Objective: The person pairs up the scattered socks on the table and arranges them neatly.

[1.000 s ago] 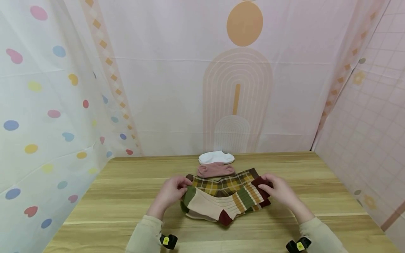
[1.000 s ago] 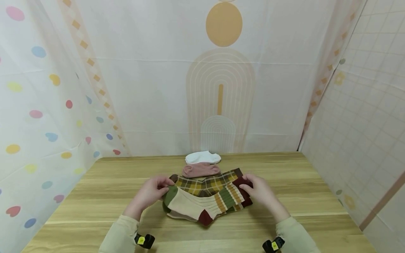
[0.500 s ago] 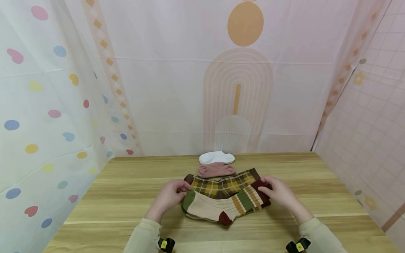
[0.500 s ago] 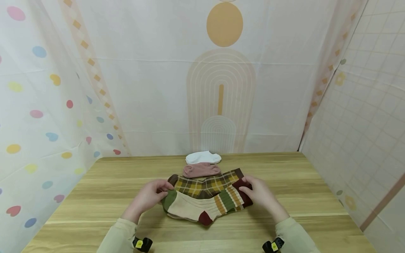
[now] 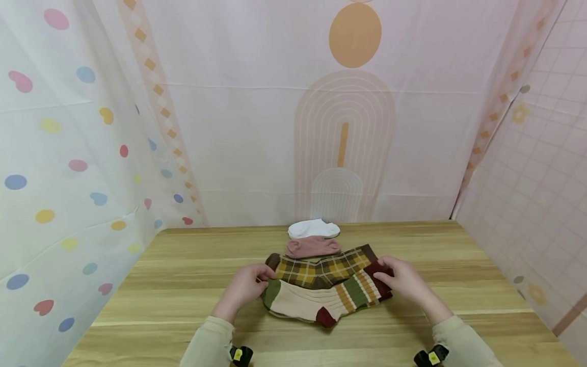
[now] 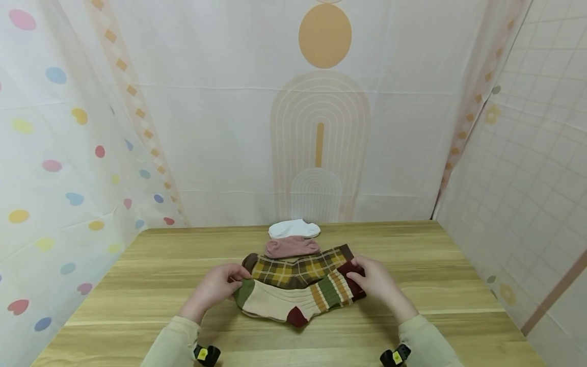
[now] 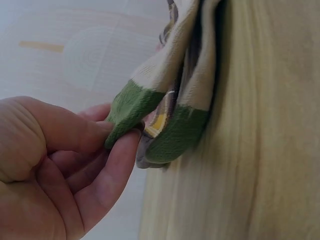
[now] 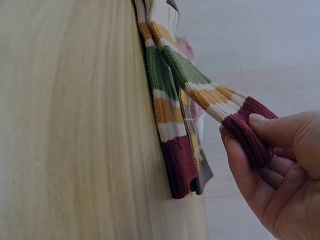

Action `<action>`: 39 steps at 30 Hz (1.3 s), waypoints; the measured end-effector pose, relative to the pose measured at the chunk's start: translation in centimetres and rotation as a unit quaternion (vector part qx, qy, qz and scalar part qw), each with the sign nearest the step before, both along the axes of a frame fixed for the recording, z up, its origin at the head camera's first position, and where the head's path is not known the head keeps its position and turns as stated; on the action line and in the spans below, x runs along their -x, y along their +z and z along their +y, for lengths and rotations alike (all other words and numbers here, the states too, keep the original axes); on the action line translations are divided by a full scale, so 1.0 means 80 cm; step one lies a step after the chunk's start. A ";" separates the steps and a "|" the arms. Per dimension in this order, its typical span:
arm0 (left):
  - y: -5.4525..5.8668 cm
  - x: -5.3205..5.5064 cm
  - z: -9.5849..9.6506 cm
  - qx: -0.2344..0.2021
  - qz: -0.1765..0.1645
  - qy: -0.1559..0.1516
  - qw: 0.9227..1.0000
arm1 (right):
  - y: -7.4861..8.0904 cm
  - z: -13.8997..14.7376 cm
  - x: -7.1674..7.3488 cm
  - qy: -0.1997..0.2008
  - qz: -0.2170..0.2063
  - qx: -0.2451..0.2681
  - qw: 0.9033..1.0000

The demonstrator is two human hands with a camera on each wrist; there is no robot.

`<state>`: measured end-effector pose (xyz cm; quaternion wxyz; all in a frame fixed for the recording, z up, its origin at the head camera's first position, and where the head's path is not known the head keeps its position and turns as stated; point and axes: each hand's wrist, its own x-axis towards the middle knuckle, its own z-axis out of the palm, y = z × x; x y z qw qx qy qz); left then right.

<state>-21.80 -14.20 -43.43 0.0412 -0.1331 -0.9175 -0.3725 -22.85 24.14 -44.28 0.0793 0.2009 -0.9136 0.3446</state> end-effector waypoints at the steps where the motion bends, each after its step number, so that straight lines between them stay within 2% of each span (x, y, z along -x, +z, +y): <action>1: 0.000 0.000 0.000 0.003 -0.001 0.003 1.000 | 0.000 0.000 0.000 0.001 -0.002 0.000 1.000; 11: -0.004 0.000 0.005 0.046 0.015 0.015 0.999 | -0.007 0.001 0.001 0.010 -0.033 -0.013 0.999; 19: -0.006 -0.003 0.009 0.087 0.051 0.006 0.995 | -0.008 0.002 0.002 -0.002 -0.041 -0.050 0.998; 25: 0.003 -0.008 0.011 0.142 0.063 0.031 0.987 | -0.003 0.009 -0.002 -0.016 -0.049 -0.063 0.997; 28: 0.011 -0.014 0.015 0.157 0.081 0.037 0.984 | 0.002 0.012 -0.005 -0.026 -0.045 -0.067 0.996; 30: 0.015 -0.018 0.021 0.165 0.108 0.024 0.980 | 0.007 0.012 -0.008 -0.031 -0.037 -0.074 0.996; 34: 0.022 -0.029 0.040 0.164 0.152 -0.032 0.974 | 0.016 0.007 -0.013 -0.018 -0.013 -0.081 0.996; 39: 0.025 -0.046 0.064 0.173 0.162 -0.102 0.966 | 0.021 -0.005 -0.019 0.026 0.021 -0.101 0.994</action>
